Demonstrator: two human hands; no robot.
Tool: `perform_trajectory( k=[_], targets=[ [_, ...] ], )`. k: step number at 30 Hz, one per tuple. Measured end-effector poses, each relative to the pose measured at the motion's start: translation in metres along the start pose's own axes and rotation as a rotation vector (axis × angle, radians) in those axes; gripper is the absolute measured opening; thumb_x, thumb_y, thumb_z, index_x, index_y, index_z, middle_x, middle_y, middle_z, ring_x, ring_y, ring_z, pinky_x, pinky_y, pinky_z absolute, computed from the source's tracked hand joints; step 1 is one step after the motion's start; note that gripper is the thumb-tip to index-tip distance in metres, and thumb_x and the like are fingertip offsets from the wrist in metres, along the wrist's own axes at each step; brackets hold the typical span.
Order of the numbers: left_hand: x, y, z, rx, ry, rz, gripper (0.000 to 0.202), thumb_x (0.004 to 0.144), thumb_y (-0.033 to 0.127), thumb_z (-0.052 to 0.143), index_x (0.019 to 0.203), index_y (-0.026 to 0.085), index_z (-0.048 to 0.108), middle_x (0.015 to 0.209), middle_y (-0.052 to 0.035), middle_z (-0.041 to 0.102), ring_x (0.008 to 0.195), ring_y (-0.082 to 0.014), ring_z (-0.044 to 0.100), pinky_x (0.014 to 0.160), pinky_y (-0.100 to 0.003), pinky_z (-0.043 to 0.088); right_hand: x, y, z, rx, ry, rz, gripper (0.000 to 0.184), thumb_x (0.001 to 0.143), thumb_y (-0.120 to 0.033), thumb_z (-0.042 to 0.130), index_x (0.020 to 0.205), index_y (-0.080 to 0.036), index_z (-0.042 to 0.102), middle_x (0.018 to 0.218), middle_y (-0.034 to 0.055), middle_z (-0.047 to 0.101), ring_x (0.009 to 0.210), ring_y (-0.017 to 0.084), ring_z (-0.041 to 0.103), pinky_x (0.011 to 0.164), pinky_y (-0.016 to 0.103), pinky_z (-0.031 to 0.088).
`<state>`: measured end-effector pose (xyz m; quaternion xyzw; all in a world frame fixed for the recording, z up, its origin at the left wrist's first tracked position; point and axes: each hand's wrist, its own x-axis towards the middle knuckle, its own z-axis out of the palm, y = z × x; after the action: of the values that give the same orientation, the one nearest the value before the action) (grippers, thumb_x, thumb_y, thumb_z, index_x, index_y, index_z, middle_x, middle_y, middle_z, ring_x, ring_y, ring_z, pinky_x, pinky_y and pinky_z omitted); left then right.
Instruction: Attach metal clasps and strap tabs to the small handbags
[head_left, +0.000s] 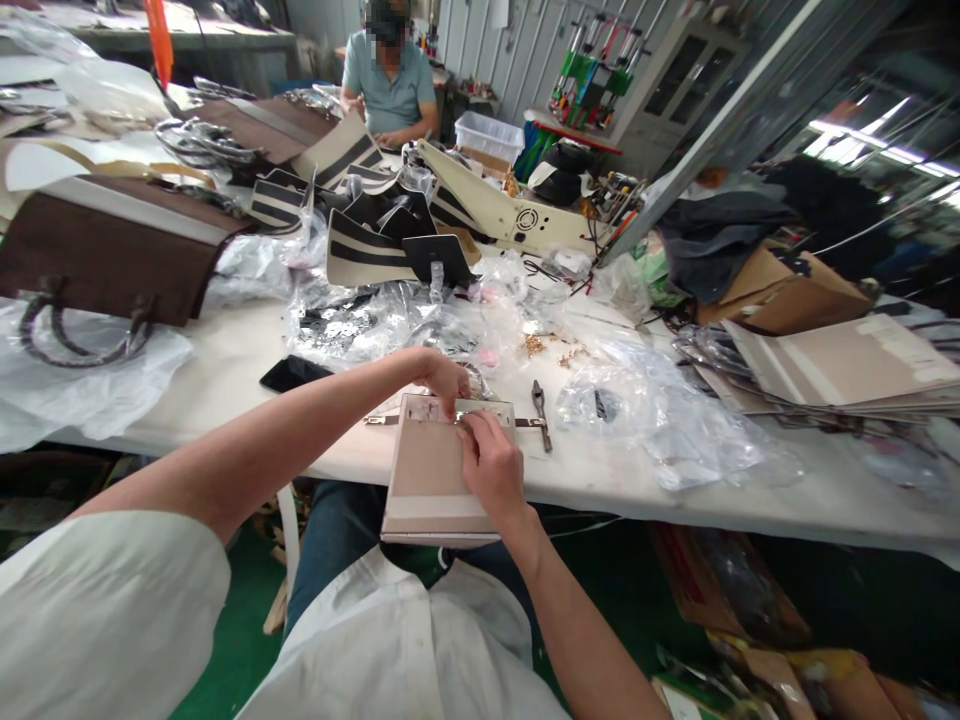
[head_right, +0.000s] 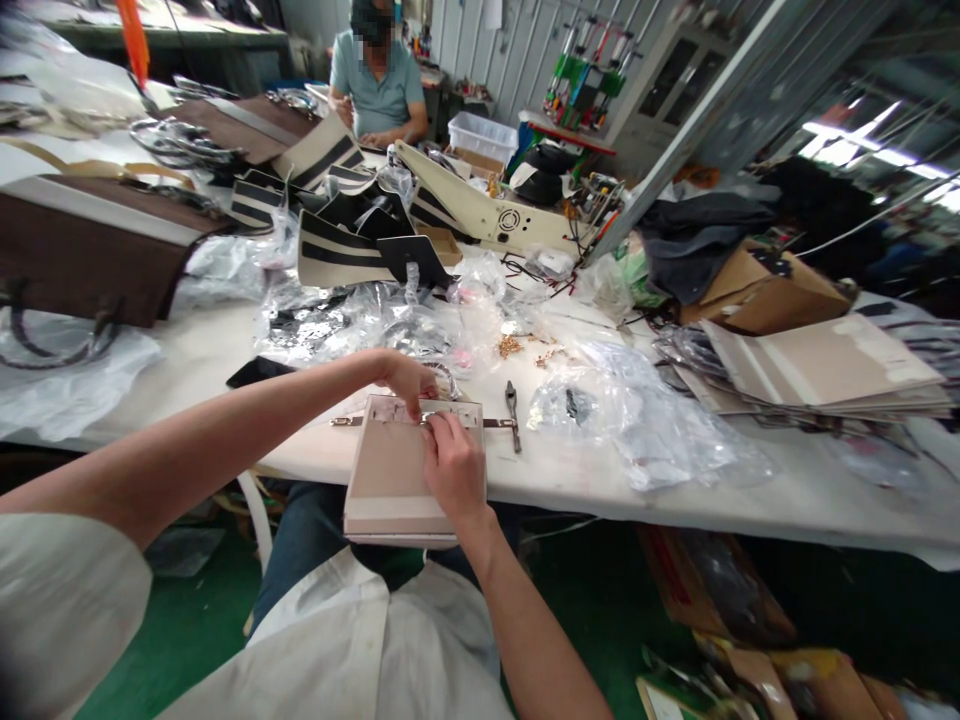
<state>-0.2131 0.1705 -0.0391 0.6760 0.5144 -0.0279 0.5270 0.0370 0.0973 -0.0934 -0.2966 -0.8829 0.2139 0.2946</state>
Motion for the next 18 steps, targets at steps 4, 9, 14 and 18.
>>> perform_trajectory(
  k=[4,9,14,18],
  targets=[
    [0.004,-0.006,0.004,0.003,0.029,-0.005,0.061,0.049,0.045,0.097,0.103,0.021,0.085,0.102,-0.0022,0.085,0.106,-0.0308,0.071,0.098,-0.039,0.058,-0.001,-0.001,0.001,-0.043,-0.019,-0.001,0.033,0.118,-0.024,0.05,0.137,-0.024,0.077,0.142,0.0139,0.073,0.126,0.031,0.072,0.112,0.046,0.056],
    [0.007,-0.006,0.008,0.055,0.057,-0.002,0.063,0.052,0.044,0.095,0.111,0.022,0.086,0.105,-0.0026,0.085,0.106,-0.0296,0.071,0.093,-0.036,0.058,-0.001,-0.005,0.003,-0.042,-0.025,0.018,0.035,0.117,-0.023,0.048,0.137,-0.024,0.077,0.14,0.0145,0.073,0.121,0.032,0.072,0.111,0.049,0.057],
    [0.01,-0.007,0.011,0.108,0.118,-0.039,0.071,0.053,0.038,0.092,0.121,0.018,0.083,0.122,-0.0074,0.085,0.115,-0.0321,0.071,0.102,-0.037,0.059,0.009,0.001,-0.015,0.17,-0.035,0.03,0.028,0.114,-0.027,0.057,0.129,-0.025,0.081,0.133,0.0136,0.076,0.12,0.03,0.074,0.108,0.047,0.063],
    [0.009,-0.01,0.007,0.099,0.087,-0.027,0.061,0.056,0.039,0.091,0.114,0.021,0.084,0.117,-0.0061,0.086,0.111,-0.0322,0.074,0.1,-0.038,0.06,0.043,0.038,-0.055,0.08,0.147,0.194,0.031,0.113,-0.036,0.061,0.134,-0.02,0.078,0.129,0.016,0.077,0.101,0.027,0.076,0.09,0.041,0.065]
  ],
)
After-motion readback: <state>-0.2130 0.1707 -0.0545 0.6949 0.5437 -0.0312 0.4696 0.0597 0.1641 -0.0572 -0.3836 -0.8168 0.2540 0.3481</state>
